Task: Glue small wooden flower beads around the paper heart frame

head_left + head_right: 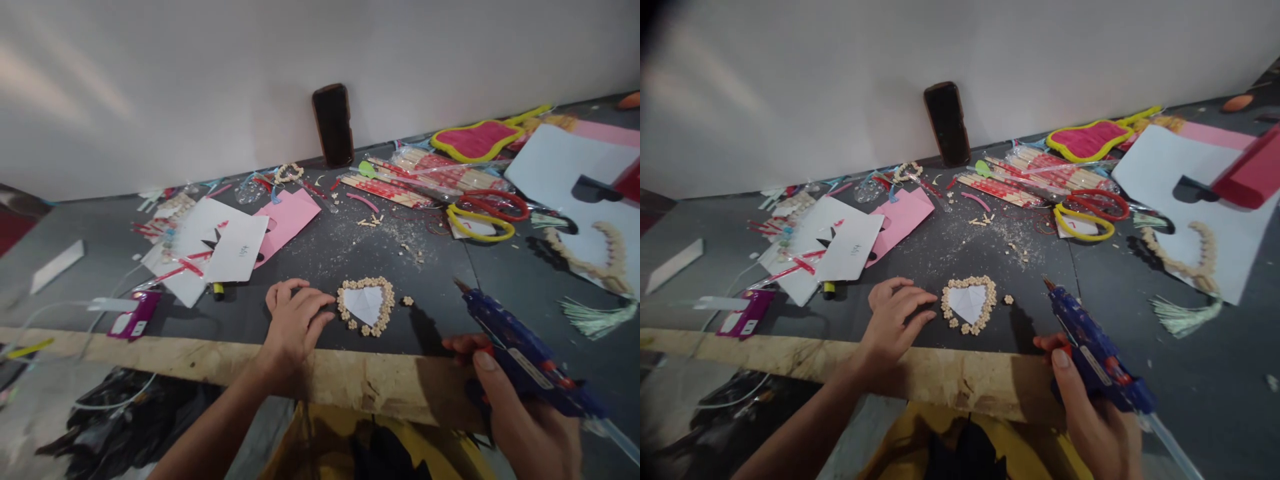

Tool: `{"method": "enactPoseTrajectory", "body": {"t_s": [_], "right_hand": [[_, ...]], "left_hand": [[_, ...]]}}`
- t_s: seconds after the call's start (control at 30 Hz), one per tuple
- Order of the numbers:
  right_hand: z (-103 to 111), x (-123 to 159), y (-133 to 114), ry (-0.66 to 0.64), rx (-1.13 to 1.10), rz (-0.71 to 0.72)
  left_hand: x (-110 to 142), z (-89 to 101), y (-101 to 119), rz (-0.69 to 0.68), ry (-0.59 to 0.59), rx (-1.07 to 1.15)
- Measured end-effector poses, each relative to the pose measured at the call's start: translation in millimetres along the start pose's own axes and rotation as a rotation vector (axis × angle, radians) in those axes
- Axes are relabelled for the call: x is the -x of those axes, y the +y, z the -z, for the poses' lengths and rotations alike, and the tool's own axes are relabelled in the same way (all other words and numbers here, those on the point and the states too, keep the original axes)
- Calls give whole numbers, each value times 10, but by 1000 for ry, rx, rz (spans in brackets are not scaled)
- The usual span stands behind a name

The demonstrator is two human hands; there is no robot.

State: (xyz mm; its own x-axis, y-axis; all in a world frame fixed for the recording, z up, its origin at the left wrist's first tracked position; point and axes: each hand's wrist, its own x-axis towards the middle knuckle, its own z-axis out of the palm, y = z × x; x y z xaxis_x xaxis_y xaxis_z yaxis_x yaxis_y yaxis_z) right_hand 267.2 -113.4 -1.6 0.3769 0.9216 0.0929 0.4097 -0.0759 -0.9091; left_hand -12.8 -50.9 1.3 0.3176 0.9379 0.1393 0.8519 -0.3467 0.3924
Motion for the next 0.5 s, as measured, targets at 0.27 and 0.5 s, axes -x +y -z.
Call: {"method": "enactPoseTrajectory", "body": {"t_s": [0.27, 0.5], "right_hand": [[9, -6, 81, -6, 64, 19], [21, -27, 57, -33, 122, 36]], "left_hand": [[-111, -52, -23, 84, -41, 37], [-105, -73, -31, 66, -17, 45]]}}
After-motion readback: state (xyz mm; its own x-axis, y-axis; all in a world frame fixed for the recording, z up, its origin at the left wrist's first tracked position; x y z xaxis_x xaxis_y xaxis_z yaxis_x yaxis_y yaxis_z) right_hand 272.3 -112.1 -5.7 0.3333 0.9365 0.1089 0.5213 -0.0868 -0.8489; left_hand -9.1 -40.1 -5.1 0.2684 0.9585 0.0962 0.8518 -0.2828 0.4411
